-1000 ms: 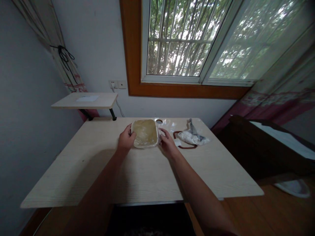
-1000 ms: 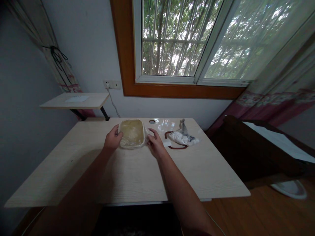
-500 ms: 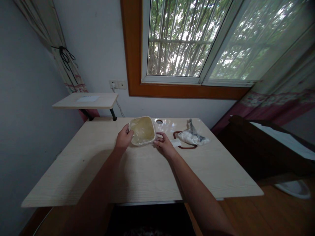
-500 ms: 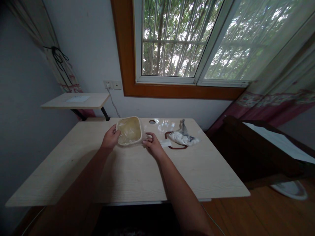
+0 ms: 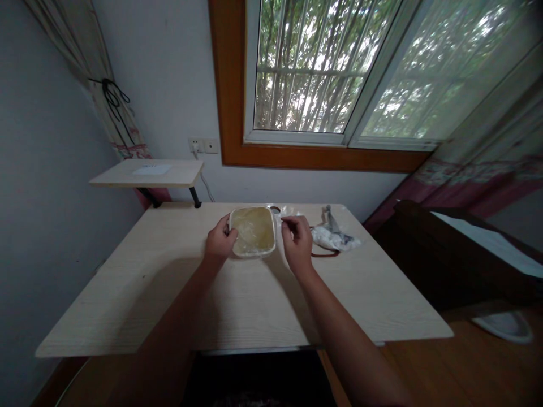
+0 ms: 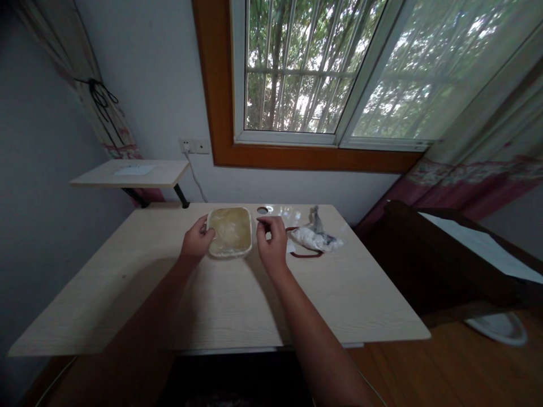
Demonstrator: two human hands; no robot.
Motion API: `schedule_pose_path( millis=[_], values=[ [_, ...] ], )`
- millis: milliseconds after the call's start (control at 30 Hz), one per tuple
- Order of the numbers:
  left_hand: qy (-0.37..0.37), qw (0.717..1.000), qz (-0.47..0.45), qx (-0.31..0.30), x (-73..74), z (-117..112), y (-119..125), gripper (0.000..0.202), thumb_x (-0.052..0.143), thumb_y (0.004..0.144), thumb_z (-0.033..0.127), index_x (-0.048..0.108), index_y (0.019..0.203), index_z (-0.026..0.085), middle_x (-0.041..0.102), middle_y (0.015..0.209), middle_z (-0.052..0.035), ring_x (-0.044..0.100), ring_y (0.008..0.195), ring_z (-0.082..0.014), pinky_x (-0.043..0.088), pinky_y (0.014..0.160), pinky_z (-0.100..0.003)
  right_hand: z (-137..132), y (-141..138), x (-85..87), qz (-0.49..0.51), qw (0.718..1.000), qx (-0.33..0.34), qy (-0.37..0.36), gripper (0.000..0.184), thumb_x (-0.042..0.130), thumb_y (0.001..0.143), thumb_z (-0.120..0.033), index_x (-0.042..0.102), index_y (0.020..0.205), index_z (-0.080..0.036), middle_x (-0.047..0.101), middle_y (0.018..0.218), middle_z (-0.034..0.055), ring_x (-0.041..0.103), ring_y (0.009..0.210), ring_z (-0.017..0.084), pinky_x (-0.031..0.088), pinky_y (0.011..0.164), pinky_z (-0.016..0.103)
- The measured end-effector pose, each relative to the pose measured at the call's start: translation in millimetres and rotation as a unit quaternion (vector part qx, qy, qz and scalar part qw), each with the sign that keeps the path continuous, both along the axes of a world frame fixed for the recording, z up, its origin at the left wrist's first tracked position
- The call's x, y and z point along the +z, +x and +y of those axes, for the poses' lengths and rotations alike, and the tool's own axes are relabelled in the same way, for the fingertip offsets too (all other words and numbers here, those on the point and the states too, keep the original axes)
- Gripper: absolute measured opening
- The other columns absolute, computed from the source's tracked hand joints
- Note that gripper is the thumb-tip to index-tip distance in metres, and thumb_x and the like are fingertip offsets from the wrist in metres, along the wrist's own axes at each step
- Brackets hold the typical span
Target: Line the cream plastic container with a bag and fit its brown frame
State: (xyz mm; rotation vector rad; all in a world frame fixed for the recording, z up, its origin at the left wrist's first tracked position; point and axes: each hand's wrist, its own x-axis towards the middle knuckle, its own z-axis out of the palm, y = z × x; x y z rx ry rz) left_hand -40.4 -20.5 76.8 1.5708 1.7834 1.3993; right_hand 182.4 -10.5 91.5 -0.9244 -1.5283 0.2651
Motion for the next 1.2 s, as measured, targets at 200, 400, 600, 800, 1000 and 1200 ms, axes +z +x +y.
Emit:
schedule_pose_path(
  millis=[200,400,600,800,1000,1200],
  values=[
    [0.02,0.999,0.027,-0.01,6.3,-11,16,0.049,0.057,0.08,0.027,0.057,0.129,0.02,0.045,0.06,0.0084,0.048,0.056,-0.0119,0.036,0.059,-0.022,-14,-31,34.9,-0.319,0.944,0.076,-0.027,0.026,0.049,0.094,-0.015,0.067,0.112,-0.016,0.067,0.109,0.012,0.059,0.105,0.024,0.047,0.098,0.038],
    [0.015,0.996,0.053,-0.067,7.9,-20,23,0.062,0.057,0.077,0.023,0.049,0.138,0.02,0.046,0.063,0.0086,0.049,0.057,-0.0124,0.037,0.06,-0.022,7,-61,27.6,-0.538,0.824,0.012,-0.177,0.034,0.047,0.098,-0.023,0.064,0.125,-0.012,0.061,0.13,0.0218,0.052,0.123,0.033,0.046,0.1,0.043],
    [-0.001,0.993,0.059,-0.105,8.0,-22,19,0.071,0.058,0.075,0.022,0.046,0.145,0.022,0.045,0.064,0.0081,0.047,0.058,-0.0125,0.036,0.062,-0.023,29,-75,17.1,-0.606,0.753,0.05,-0.254,0.036,0.052,0.095,-0.022,0.066,0.126,-0.01,0.066,0.126,0.0225,0.059,0.12,0.036,0.05,0.096,0.042],
    [-0.008,0.992,0.037,-0.12,9.2,-23,19,0.069,0.057,0.076,0.02,0.047,0.144,0.022,0.045,0.063,0.0084,0.047,0.057,-0.0121,0.036,0.059,-0.022,33,-77,2.9,-0.626,0.734,0.041,-0.26,0.038,0.047,0.097,-0.018,0.062,0.131,-0.01,0.064,0.13,0.0222,0.059,0.124,0.033,0.05,0.099,0.041],
    [0.002,0.992,0.04,-0.117,9.5,-26,24,0.067,0.055,0.076,0.018,0.051,0.142,0.022,0.045,0.062,0.0079,0.046,0.056,-0.0115,0.036,0.059,-0.022,28,-73,-2.0,-0.641,0.722,0.029,-0.26,0.041,0.04,0.1,-0.017,0.058,0.136,-0.011,0.057,0.14,0.0234,0.057,0.128,0.03,0.05,0.101,0.04],
    [0.008,0.994,0.037,-0.106,10.2,-25,25,0.06,0.055,0.078,0.02,0.055,0.138,0.021,0.046,0.062,0.0075,0.046,0.056,-0.0116,0.035,0.058,-0.021,26,-72,-3.4,-0.655,0.709,0.022,-0.26,0.041,0.046,0.097,-0.016,0.06,0.135,-0.014,0.056,0.141,0.0237,0.063,0.12,0.034,0.054,0.094,0.044]
  ],
)
